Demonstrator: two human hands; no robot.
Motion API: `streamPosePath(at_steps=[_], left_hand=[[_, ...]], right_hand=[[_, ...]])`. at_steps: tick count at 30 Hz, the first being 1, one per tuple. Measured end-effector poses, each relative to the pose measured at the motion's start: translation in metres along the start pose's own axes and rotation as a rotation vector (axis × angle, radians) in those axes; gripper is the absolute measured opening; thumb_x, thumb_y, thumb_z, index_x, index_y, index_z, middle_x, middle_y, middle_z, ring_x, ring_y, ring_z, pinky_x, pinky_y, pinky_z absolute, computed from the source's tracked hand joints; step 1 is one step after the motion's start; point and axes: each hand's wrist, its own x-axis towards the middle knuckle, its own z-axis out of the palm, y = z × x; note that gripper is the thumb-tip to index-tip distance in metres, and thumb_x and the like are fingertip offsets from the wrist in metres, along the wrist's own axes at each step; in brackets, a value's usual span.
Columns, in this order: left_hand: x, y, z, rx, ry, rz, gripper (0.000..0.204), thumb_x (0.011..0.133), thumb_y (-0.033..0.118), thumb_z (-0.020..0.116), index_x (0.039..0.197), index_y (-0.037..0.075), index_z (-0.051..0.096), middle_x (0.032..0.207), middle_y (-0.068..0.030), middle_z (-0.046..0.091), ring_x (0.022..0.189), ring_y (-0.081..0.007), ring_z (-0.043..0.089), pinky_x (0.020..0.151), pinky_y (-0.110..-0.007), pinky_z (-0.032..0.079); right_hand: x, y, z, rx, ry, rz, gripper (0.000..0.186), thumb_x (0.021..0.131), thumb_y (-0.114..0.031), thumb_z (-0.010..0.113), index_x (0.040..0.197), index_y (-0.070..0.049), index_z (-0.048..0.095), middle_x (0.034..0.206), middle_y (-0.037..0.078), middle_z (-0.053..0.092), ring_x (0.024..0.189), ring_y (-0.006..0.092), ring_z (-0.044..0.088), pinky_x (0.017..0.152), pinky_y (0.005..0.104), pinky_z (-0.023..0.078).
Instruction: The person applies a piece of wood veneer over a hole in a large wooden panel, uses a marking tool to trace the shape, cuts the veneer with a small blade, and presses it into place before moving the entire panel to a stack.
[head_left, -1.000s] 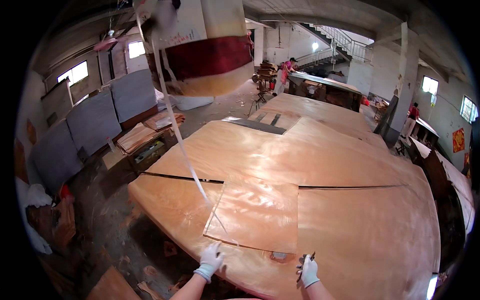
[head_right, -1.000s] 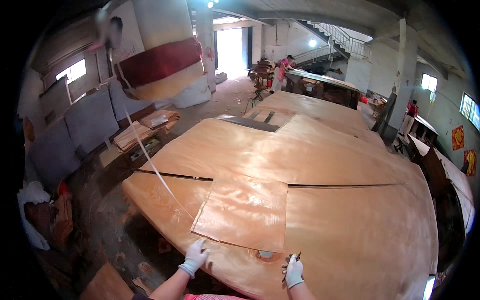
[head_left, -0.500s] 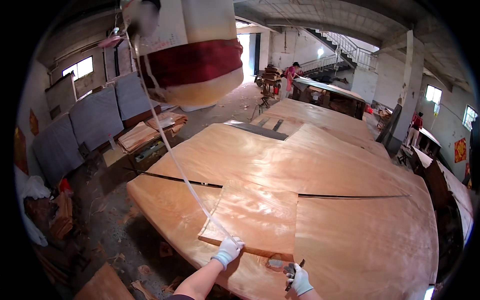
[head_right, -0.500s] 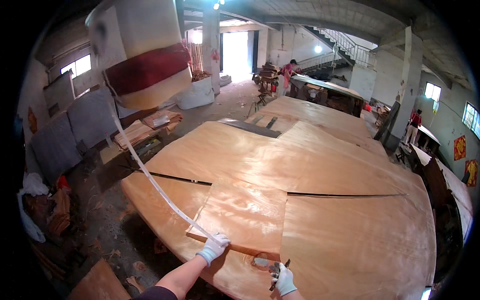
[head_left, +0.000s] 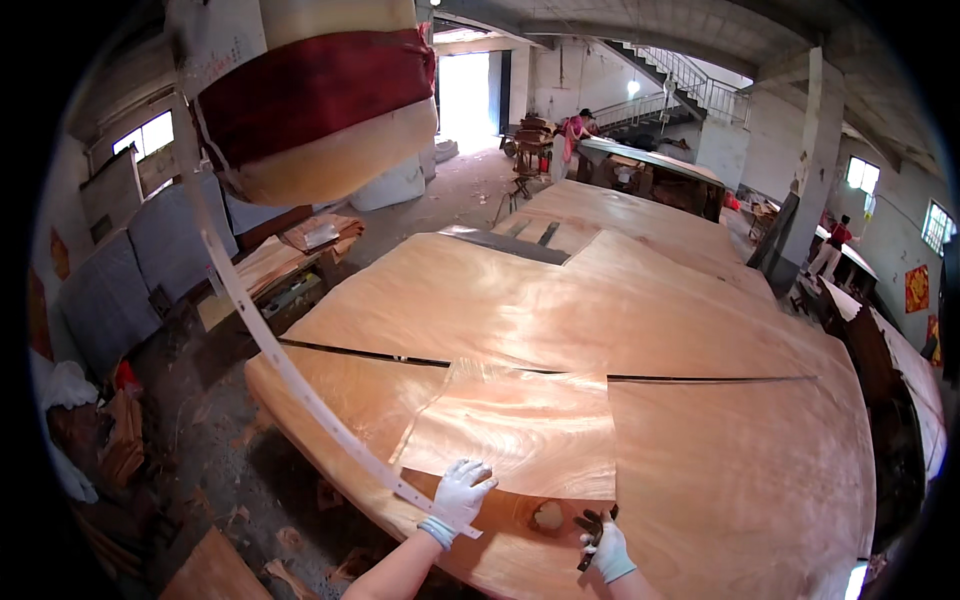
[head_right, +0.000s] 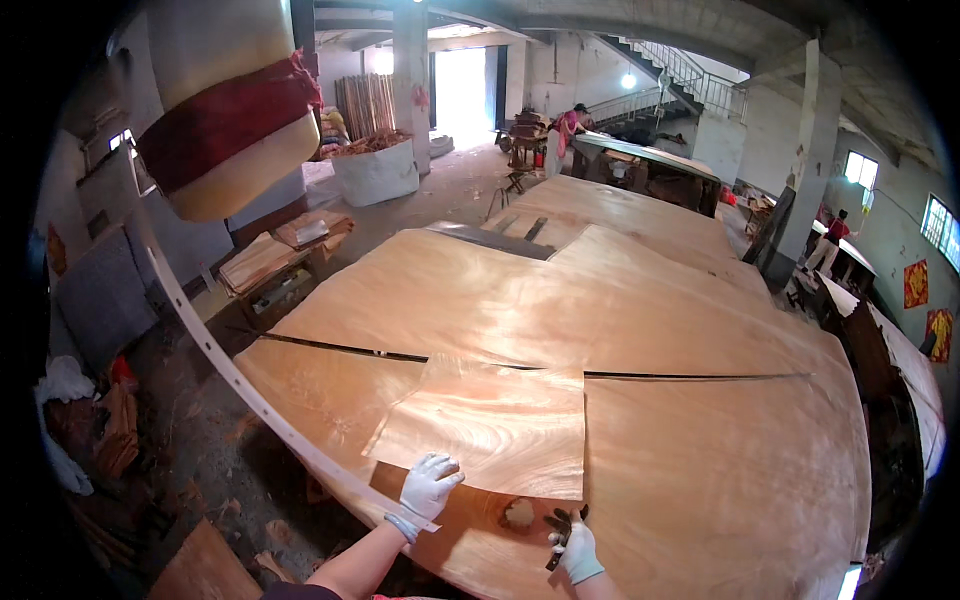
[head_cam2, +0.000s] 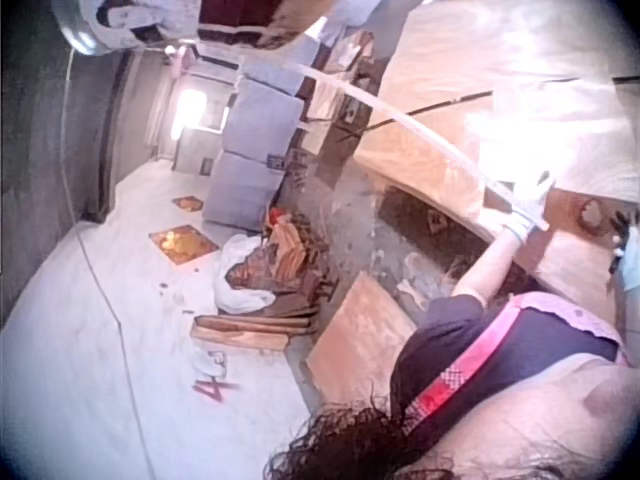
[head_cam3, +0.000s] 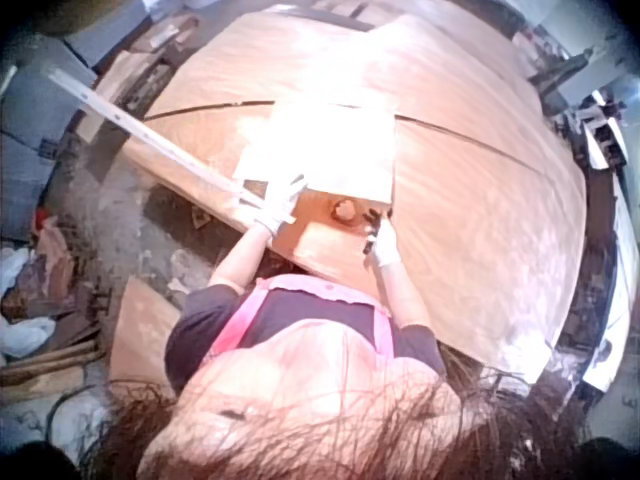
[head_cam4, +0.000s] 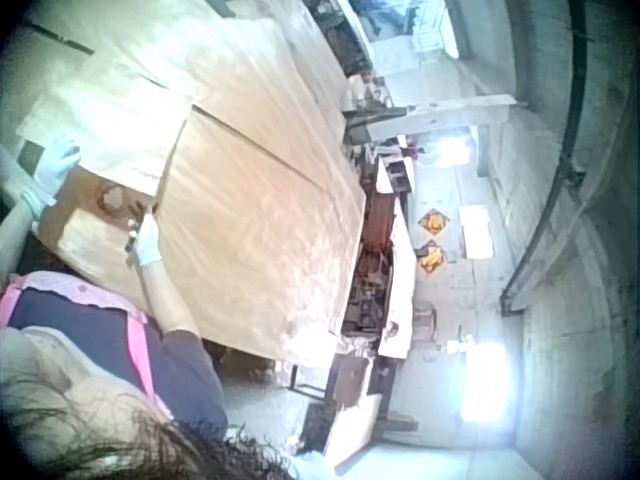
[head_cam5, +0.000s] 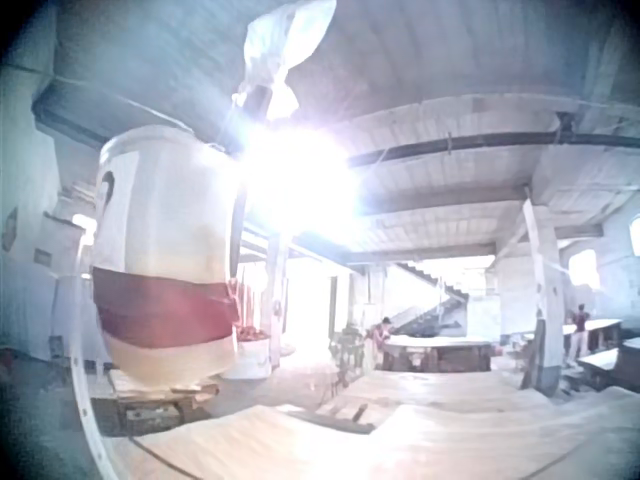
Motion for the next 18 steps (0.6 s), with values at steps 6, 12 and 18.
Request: streamPosePath(at_steps=[6,12,18], left_hand=[[-0.037,-0.021,0.071,-0.039,-0.189,-0.063,0.019,0.08,0.015,0.058,0.094,0.016,0.07,0.115,-0.0103,0.064,0.114,-0.0283,0.056,0.102,-0.043,0.04],[-0.05,-0.023,0.084,-0.034,-0.233,-0.118,0.018,0.078,0.016,0.061,0.094,0.016,0.07,0.117,-0.0088,0.062,0.113,-0.0277,0.055,0.099,-0.044,0.041],[-0.022,-0.028,0.07,-0.068,-0.18,-0.171,0.021,0.072,0.007,0.06,0.089,0.015,0.068,0.112,-0.0103,0.062,0.107,-0.0308,0.056,0.093,-0.042,0.045]], right_hand=[[0.023,-0.012,0.01,0.189,-0.027,-0.015,0.041,0.095,-0.052,0.05,0.109,-0.014,0.053,0.092,0.01,0.07,0.052,0.0141,0.053,0.037,0.0234,0.032],[0.026,-0.028,0.024,-0.033,0.09,0.067,0.035,0.094,-0.044,0.057,0.106,-0.011,0.058,0.09,0.007,0.069,0.048,0.0091,0.047,0.036,0.0205,0.031],[0.027,-0.057,0.037,-0.285,0.043,-0.063,0.025,0.088,-0.031,0.064,0.083,-0.006,0.065,0.069,0.005,0.06,0.048,0.0103,0.045,0.037,0.0226,0.03]])
